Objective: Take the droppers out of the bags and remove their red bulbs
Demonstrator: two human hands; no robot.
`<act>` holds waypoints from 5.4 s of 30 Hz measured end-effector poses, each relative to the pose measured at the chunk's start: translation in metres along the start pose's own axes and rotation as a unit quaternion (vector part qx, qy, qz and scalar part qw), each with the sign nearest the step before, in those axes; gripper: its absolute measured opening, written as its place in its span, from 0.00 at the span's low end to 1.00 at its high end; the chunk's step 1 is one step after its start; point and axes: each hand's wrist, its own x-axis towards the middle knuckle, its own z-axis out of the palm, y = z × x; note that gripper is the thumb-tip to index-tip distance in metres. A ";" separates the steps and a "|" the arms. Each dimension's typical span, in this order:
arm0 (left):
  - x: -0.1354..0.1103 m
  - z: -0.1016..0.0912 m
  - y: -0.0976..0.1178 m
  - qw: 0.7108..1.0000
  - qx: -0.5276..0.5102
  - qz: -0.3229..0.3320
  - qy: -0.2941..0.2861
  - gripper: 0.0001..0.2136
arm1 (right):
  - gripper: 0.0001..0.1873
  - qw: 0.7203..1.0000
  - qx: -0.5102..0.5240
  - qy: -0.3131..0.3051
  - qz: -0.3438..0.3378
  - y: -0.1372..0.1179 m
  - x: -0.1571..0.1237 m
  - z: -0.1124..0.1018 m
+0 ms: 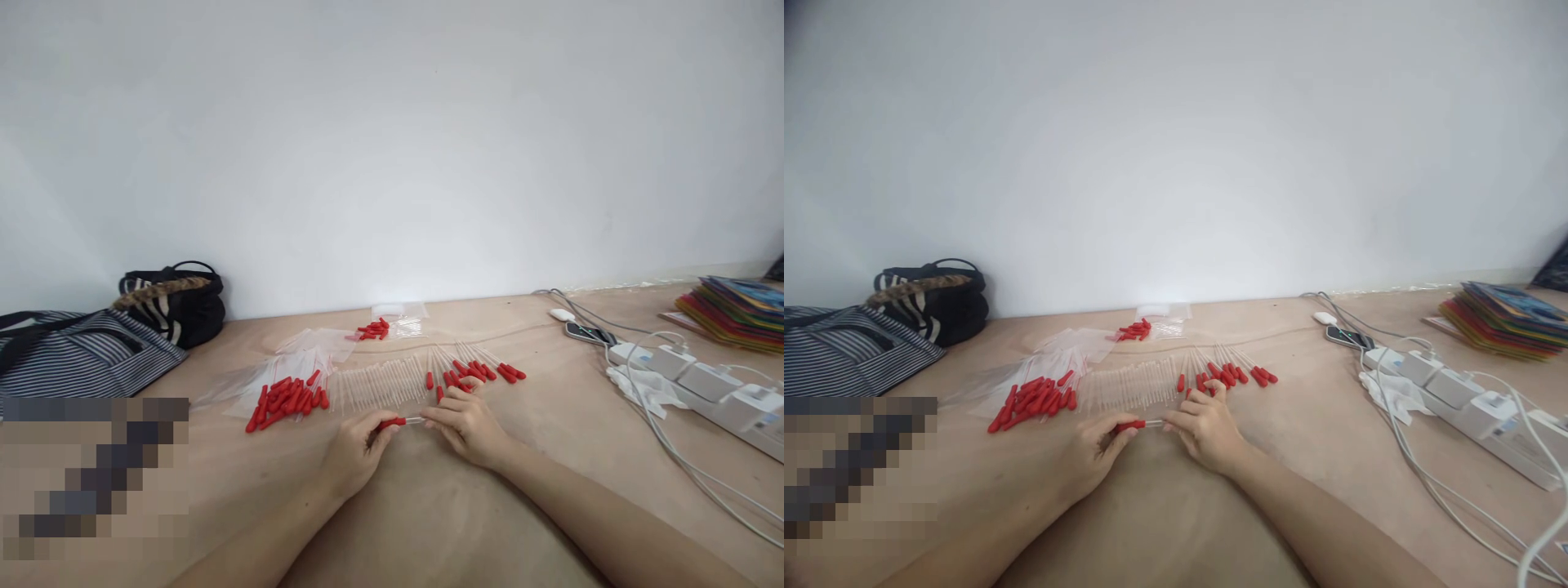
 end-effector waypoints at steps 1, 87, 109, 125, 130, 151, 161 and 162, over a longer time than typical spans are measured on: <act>-0.002 0.000 0.000 1.000 0.008 0.006 -0.011 0.08 | 0.13 1.000 -0.018 0.000 -0.016 -0.002 -0.001 0.000; -0.006 -0.076 -0.069 0.861 0.467 -0.111 0.169 0.13 | 0.19 0.934 -0.170 -0.081 0.305 0.010 0.046 0.028; 0.008 -0.002 -0.011 0.991 0.116 0.070 0.016 0.07 | 0.10 0.886 -0.161 -0.143 0.411 0.027 0.068 0.019; 0.017 0.026 0.010 0.912 -0.328 -0.244 -0.022 0.17 | 0.10 0.985 0.004 0.053 0.166 -0.043 0.010 0.022; 0.005 0.000 -0.004 0.993 -0.061 -0.096 -0.021 0.08 | 0.08 0.986 -0.130 0.107 -0.010 -0.019 0.000 0.008; 0.005 -0.004 -0.002 0.985 -0.078 -0.131 -0.083 0.09 | 0.14 0.997 -0.012 -0.022 -0.069 -0.006 0.005 0.010; 0.006 -0.006 -0.005 0.977 -0.109 -0.162 -0.092 0.10 | 0.15 0.999 0.004 -0.009 -0.050 -0.005 0.001 0.011; 0.005 -0.007 -0.005 0.977 -0.105 -0.166 -0.086 0.10 | 0.15 0.999 0.003 -0.005 -0.043 -0.003 -0.001 0.010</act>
